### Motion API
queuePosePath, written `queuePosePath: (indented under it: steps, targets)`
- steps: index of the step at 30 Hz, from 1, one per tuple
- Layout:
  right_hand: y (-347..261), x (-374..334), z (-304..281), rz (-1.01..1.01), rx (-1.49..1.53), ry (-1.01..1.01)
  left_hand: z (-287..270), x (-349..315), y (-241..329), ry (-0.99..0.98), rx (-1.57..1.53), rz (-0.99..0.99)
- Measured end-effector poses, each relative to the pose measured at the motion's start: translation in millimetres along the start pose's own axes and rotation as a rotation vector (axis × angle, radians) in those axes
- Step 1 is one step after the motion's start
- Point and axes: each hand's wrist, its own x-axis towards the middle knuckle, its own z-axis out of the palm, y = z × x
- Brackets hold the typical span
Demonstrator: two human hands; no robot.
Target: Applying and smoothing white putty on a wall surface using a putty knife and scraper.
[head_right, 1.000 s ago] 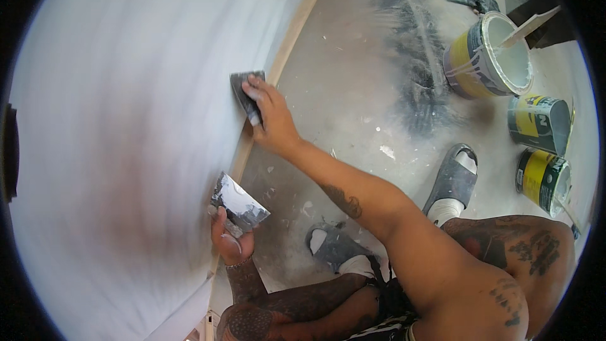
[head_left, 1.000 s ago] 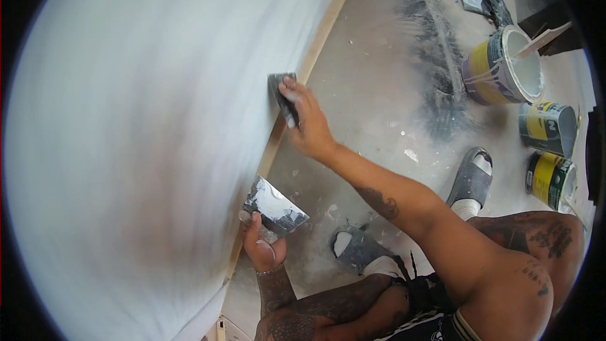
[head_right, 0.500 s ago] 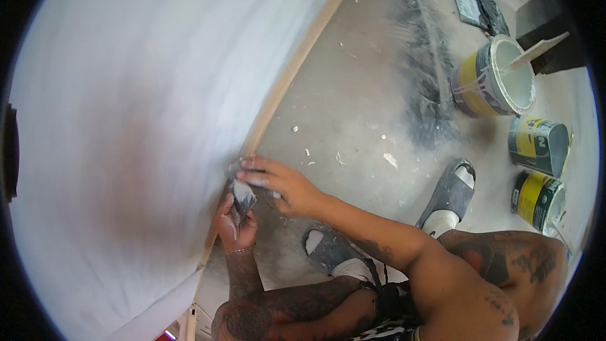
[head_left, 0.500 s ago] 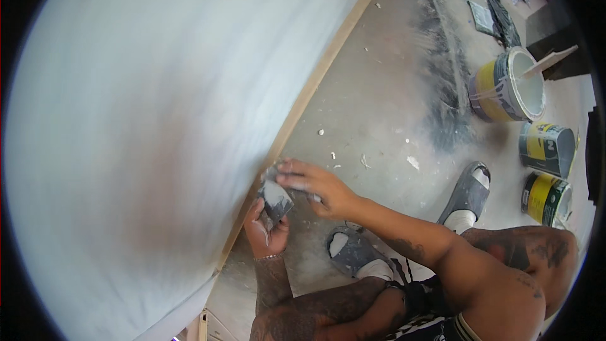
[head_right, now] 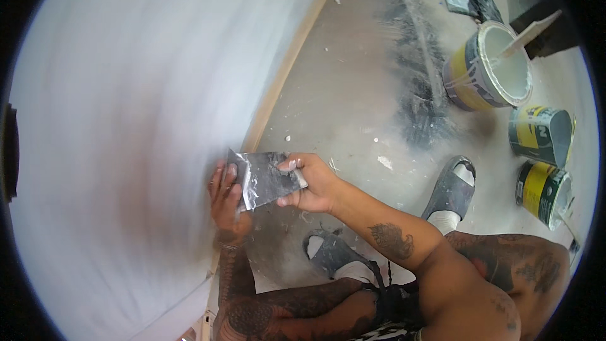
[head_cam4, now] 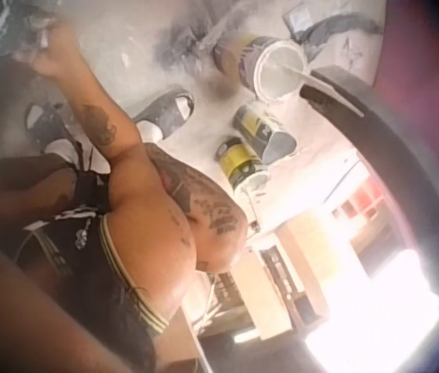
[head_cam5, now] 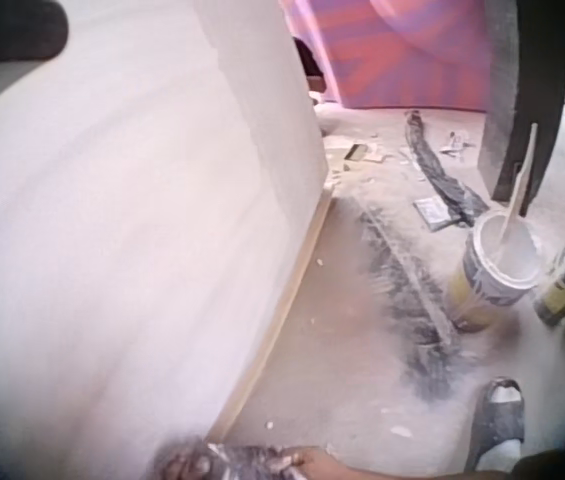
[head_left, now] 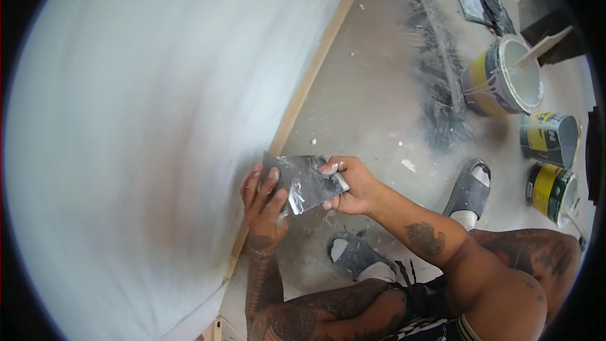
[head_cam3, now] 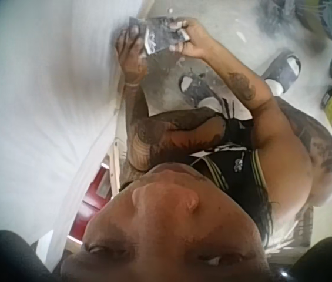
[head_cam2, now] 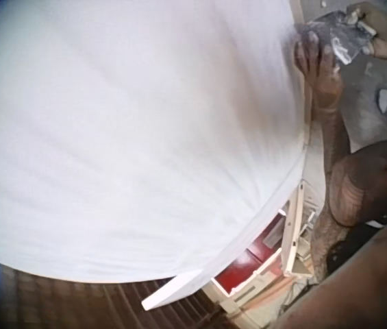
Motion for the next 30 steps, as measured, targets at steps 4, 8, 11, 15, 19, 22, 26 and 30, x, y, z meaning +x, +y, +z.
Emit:
queuePosePath:
  steps: [4,8,11,15,19,22,26,30]
  targets:
    - [-56.2,-9.5,42.7,-0.495,-0.121,0.321,4.3,8.5,6.8,-0.324,-0.017,-0.146]
    - [-200.8,15.8,-1.2,-1.128,-0.902,0.376,35.4,-14.0,23.5,-0.393,-0.223,-0.314]
    - [-239.0,42.9,35.0,-1.269,-1.420,0.623,36.6,-36.5,33.5,-0.292,-0.333,-0.570]
    - [-284.8,88.1,35.1,-1.455,-1.474,0.724,39.5,-40.4,33.2,-0.173,-0.397,-0.609]
    - [-259.7,130.3,41.4,-1.720,-1.522,0.738,34.2,-32.6,31.6,-0.158,-0.408,-0.627]
    - [-224.2,130.5,17.5,-1.847,-1.564,0.734,45.8,-29.4,32.3,-0.167,-0.457,-0.626]
    - [-222.2,95.6,6.3,-1.619,-1.597,0.561,49.6,-26.6,30.3,-0.172,-0.502,-0.611]
    - [-275.4,71.0,37.0,-1.655,-1.713,0.778,45.2,-22.0,30.0,-0.191,-0.487,-0.612]
